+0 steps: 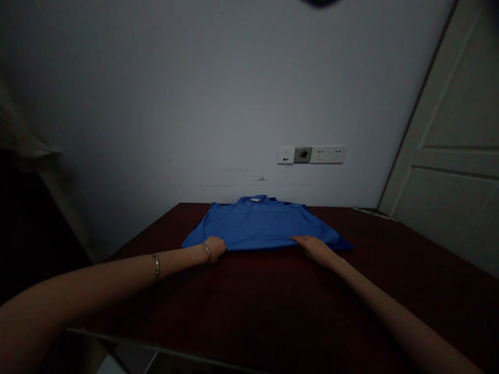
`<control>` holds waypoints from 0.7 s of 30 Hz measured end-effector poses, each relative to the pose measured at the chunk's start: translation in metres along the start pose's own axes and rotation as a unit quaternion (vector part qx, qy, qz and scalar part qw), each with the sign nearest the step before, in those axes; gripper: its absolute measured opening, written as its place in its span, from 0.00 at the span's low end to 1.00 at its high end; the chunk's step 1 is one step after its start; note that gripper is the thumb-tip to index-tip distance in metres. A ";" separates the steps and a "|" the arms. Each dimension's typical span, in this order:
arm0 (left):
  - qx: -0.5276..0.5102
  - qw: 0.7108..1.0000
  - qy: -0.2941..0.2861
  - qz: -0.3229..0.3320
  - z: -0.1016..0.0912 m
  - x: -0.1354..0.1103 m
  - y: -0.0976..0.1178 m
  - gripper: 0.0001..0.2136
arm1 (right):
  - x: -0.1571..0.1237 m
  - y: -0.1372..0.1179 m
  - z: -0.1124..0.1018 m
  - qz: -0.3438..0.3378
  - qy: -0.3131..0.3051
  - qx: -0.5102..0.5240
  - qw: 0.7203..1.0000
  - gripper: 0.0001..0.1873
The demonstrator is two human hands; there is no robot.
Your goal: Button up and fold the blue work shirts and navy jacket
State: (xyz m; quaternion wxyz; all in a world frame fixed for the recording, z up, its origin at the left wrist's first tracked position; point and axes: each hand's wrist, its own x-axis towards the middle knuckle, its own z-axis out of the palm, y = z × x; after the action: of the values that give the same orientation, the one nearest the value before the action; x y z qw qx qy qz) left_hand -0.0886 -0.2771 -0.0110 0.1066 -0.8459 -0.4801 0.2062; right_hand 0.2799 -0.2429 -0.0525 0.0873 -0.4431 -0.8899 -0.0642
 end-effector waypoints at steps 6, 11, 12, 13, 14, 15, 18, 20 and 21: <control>0.043 0.997 -0.045 -0.035 -0.012 0.009 0.009 0.11 | -0.008 -0.010 -0.016 0.012 -0.012 -0.015 1.000 0.25; 0.043 0.994 -0.044 -0.086 -0.009 0.023 0.014 0.10 | -0.018 -0.016 -0.015 0.013 0.002 -0.035 0.999 0.25; 0.041 0.994 -0.044 -0.095 -0.007 0.026 0.015 0.11 | -0.020 -0.016 -0.014 0.010 0.006 -0.038 0.999 0.25; 0.040 0.993 -0.044 -0.101 -0.005 0.029 0.016 0.11 | -0.023 -0.016 -0.013 0.008 0.010 -0.040 0.999 0.26; 0.040 0.993 -0.042 -0.105 -0.003 0.031 0.017 0.11 | -0.025 -0.016 -0.012 0.007 0.013 -0.042 0.999 0.26; 0.040 0.993 -0.041 -0.105 -0.002 0.032 0.017 0.12 | -0.027 -0.016 -0.011 0.007 0.017 -0.043 0.999 0.26; 0.044 0.993 -0.049 -0.100 0.000 0.036 0.018 0.13 | -0.031 -0.015 -0.011 0.003 0.028 -0.046 0.999 0.26; 0.046 0.993 -0.053 -0.099 -0.001 0.039 0.018 0.13 | -0.031 -0.013 -0.012 -0.002 0.029 -0.050 0.998 0.27; 0.048 0.992 -0.054 -0.102 -0.001 0.040 0.018 0.14 | -0.031 -0.012 -0.013 -0.003 0.028 -0.051 0.998 0.27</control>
State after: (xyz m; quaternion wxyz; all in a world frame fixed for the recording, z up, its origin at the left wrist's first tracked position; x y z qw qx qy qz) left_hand -0.0556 -0.2523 -0.0266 0.1415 -0.7743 -0.5581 0.2627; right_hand 0.2896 -0.2763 -0.0468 0.0891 -0.4421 -0.8841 -0.1222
